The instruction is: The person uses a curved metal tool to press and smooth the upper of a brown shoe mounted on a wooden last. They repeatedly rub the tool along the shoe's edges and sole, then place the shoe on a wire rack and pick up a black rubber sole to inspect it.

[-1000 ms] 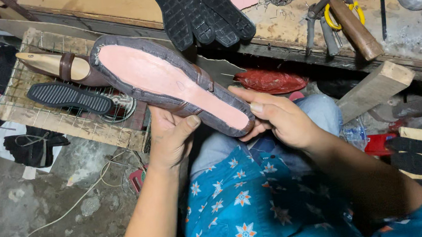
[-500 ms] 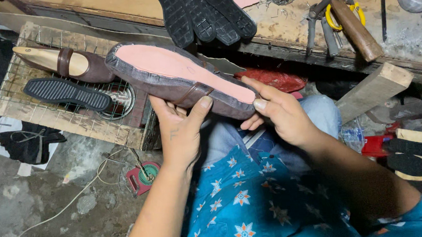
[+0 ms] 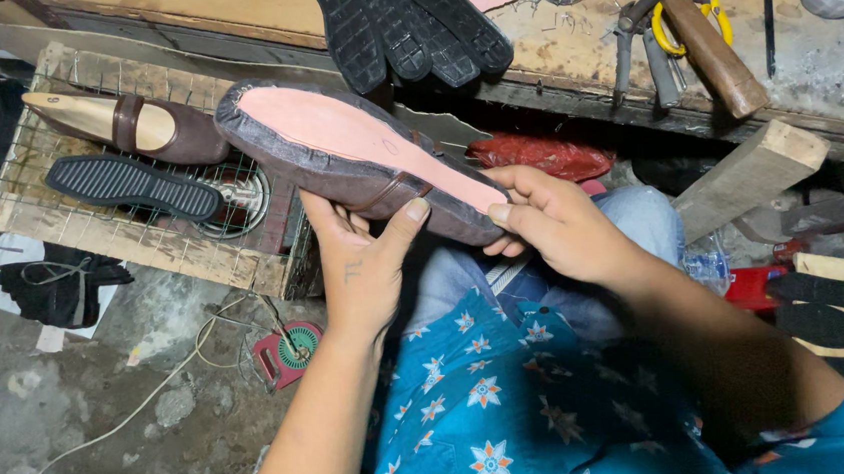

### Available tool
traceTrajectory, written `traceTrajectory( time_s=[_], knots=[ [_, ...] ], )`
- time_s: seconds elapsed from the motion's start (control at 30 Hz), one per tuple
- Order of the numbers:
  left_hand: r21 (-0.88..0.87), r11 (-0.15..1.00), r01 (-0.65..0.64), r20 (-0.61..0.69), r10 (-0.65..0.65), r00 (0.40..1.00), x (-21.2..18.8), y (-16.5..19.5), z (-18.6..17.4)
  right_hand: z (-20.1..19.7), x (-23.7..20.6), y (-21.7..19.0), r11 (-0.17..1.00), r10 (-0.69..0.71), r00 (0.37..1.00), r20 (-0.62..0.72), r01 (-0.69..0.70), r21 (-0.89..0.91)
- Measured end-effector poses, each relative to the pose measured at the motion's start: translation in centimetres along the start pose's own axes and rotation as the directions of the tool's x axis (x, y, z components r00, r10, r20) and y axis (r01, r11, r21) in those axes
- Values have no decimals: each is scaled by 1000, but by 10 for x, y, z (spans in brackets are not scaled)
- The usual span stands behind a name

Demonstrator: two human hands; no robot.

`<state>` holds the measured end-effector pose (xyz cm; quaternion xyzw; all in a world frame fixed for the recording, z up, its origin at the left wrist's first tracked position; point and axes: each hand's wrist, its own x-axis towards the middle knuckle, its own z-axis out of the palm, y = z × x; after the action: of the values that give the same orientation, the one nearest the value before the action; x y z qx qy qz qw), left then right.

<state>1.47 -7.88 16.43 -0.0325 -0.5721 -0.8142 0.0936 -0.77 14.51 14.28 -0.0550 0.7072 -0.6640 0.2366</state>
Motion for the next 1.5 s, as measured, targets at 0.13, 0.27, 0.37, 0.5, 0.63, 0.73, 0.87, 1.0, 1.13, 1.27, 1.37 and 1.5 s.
traceTrajectory(
  time_s=[0.13,0.27,0.37,0.5,0.63,0.73,0.87,1.0,1.13,1.27,1.37,1.5],
  knots=[
    [8,1000,-3,2,3,1000,0,-3,-1,5,3,-3,1000,-14,1000,-15,14,-5],
    [-19,1000,-7,12,7,1000,1,-6,-6,6,5,-11,998,65,997,-47,-66,-24],
    [-190,981,50,18,-47,999,2,-8,-11,-3,2,-18,993,84,995,50,-88,78],
    [-323,942,95,29,-91,995,1,-9,-15,-9,-4,-21,993,27,993,116,-39,108],
    [-336,935,114,44,-105,994,1,-11,-16,-2,-11,-21,991,-56,995,88,66,-115],
    [-312,943,118,47,-109,993,0,-13,-15,4,-13,-23,972,-61,997,40,69,-224],
    [-310,944,110,28,-106,994,-2,-17,-13,4,-13,-32,938,-65,998,19,68,-341],
    [-272,957,101,-3,-105,994,-4,-23,-10,3,-12,-34,889,-125,992,23,123,-442],
    [-113,991,72,-19,-75,997,-6,-28,-8,8,-9,-24,884,-74,994,-75,30,-466],
    [-35,999,36,3,-36,999,-7,-28,-10,10,-6,-11,939,-104,992,-70,75,-334],
    [-31,998,53,-10,-53,999,-7,-28,-10,9,-5,-5,919,-129,988,-83,88,-384],
    [-28,998,54,-5,-54,999,-7,-30,-9,7,-4,-1,902,-163,983,-88,112,-418]
  ],
)
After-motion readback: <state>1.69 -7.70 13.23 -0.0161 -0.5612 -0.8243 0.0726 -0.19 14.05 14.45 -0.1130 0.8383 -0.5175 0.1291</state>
